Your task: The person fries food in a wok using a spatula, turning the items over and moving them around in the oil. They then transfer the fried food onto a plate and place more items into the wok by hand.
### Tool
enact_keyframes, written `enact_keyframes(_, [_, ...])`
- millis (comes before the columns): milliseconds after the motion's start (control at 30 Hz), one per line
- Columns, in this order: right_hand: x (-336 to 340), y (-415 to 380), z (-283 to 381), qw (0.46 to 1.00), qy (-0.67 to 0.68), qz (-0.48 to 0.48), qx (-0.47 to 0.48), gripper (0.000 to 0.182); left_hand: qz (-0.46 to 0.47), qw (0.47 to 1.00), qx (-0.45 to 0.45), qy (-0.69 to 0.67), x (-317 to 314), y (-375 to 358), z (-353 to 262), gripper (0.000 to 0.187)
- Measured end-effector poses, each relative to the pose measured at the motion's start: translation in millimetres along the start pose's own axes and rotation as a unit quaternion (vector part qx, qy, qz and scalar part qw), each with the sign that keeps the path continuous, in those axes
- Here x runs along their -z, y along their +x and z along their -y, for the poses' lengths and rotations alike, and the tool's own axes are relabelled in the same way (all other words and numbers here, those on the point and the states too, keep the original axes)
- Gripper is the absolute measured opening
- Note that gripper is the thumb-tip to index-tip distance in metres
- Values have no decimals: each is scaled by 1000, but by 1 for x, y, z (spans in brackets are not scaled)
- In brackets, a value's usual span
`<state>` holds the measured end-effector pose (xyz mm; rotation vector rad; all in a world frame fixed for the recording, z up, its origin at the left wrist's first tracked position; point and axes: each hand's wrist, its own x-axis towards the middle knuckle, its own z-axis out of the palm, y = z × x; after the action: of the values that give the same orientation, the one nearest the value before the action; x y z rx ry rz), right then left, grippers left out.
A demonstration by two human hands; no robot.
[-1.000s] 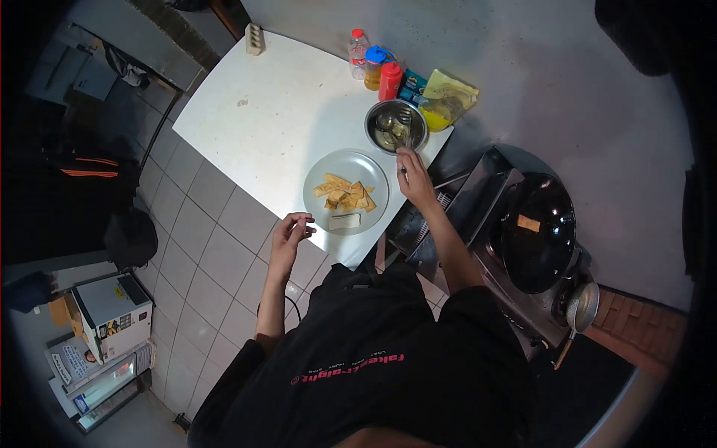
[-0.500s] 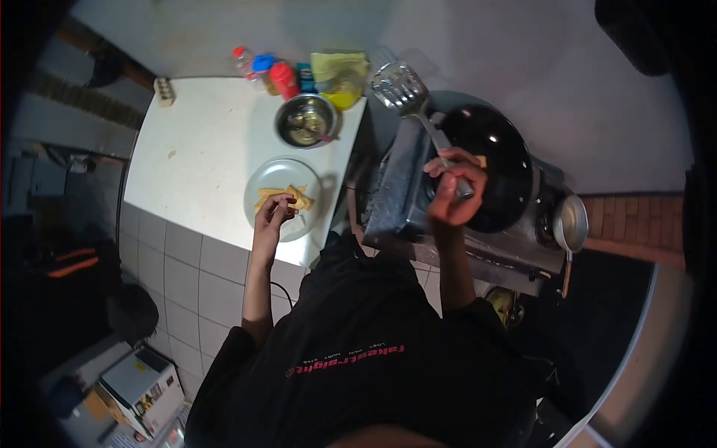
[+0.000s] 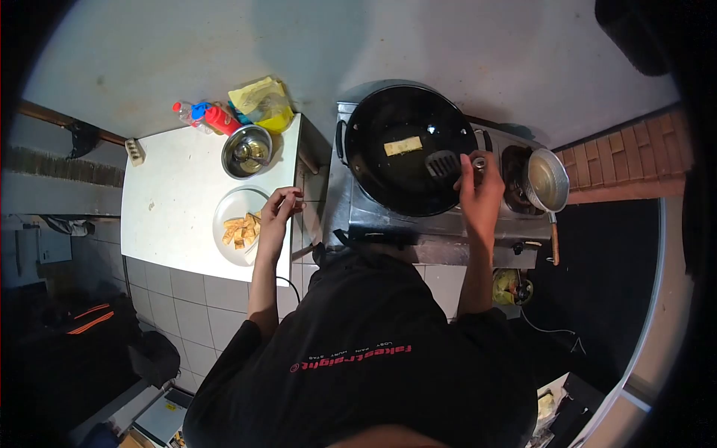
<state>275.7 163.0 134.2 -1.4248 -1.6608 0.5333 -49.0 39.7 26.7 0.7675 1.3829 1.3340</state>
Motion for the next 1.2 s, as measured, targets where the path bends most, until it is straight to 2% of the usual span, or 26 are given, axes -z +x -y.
enact_keyframes(133, [-9,3,-14,996,68,41,-48,17,-5,1000,8,-15,-7,0,9,25])
enact_keyframes(400, [-41,14,-40,980,188,22,-56,15,-30,999,13,-15,-14,-11,12,24])
enact_keyframes(733, [-48,37,-29,976,218,6,-24,15,-45,999,-2,-9,-3,-14,6,25])
enact_keyframes(1000, [-54,46,-21,986,168,4,-9,15,-54,998,11,-12,1,-16,4,26])
enact_keyframes(1200, [-50,43,-15,984,180,-10,-10,15,-47,999,8,-23,4,-13,6,26])
